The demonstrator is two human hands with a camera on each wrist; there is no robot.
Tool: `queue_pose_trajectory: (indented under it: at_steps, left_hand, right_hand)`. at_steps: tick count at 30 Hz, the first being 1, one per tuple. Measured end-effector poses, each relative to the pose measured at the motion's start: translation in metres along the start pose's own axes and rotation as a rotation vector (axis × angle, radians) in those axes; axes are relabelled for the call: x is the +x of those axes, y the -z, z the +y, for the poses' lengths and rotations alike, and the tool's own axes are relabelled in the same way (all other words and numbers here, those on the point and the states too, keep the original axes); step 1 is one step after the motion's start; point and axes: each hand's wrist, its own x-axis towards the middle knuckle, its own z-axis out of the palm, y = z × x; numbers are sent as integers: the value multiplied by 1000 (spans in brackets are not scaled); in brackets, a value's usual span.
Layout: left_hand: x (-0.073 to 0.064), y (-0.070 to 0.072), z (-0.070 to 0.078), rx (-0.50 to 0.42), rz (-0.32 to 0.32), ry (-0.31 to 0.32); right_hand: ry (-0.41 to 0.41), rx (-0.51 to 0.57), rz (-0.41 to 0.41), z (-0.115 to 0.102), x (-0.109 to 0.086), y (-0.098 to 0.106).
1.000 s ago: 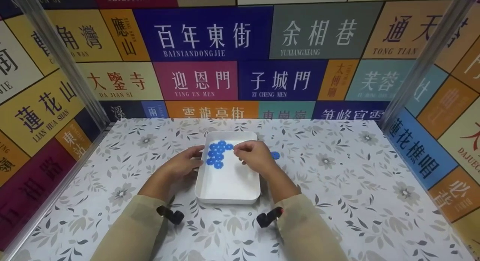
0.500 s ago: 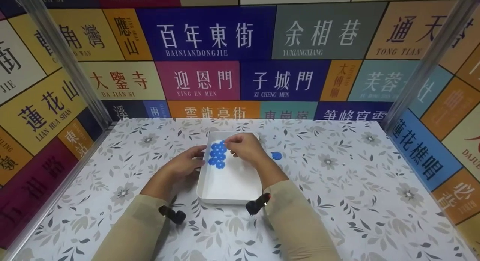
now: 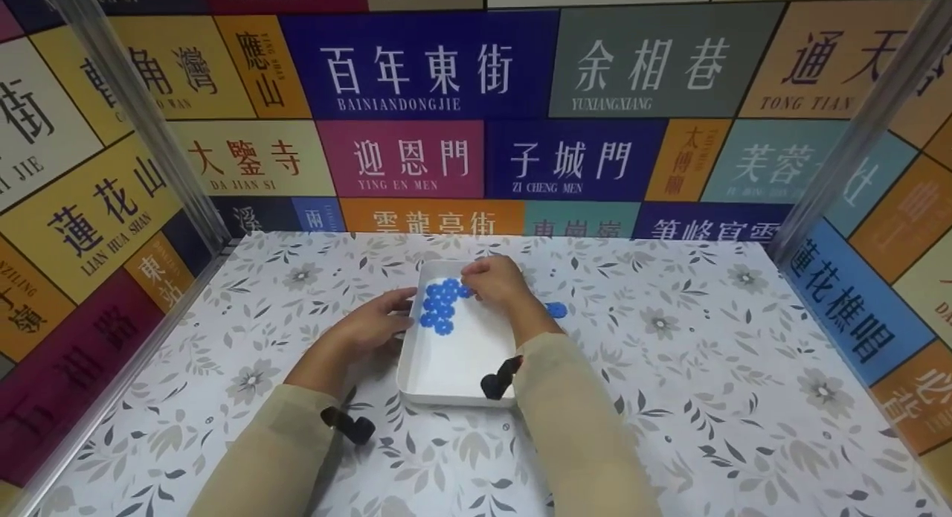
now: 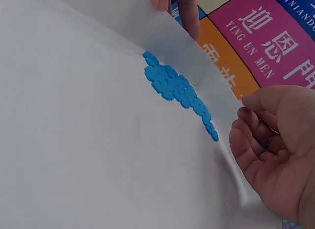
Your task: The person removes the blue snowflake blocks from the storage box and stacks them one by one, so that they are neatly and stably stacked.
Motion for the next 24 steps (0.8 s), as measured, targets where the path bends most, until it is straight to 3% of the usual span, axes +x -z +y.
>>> queue_pose_trajectory:
  at_steps: [7, 14, 24]
  left_hand:
    - [-2, -1, 4, -44, -6, 55]
    - [-2, 0, -1, -21, -17, -42]
    - [-2, 3, -3, 81, 20, -93]
  right_hand:
    - [28, -114, 13, 8, 3, 1]
    - [28, -156, 27, 13, 5, -4]
    - [58, -224, 32, 16, 3, -6]
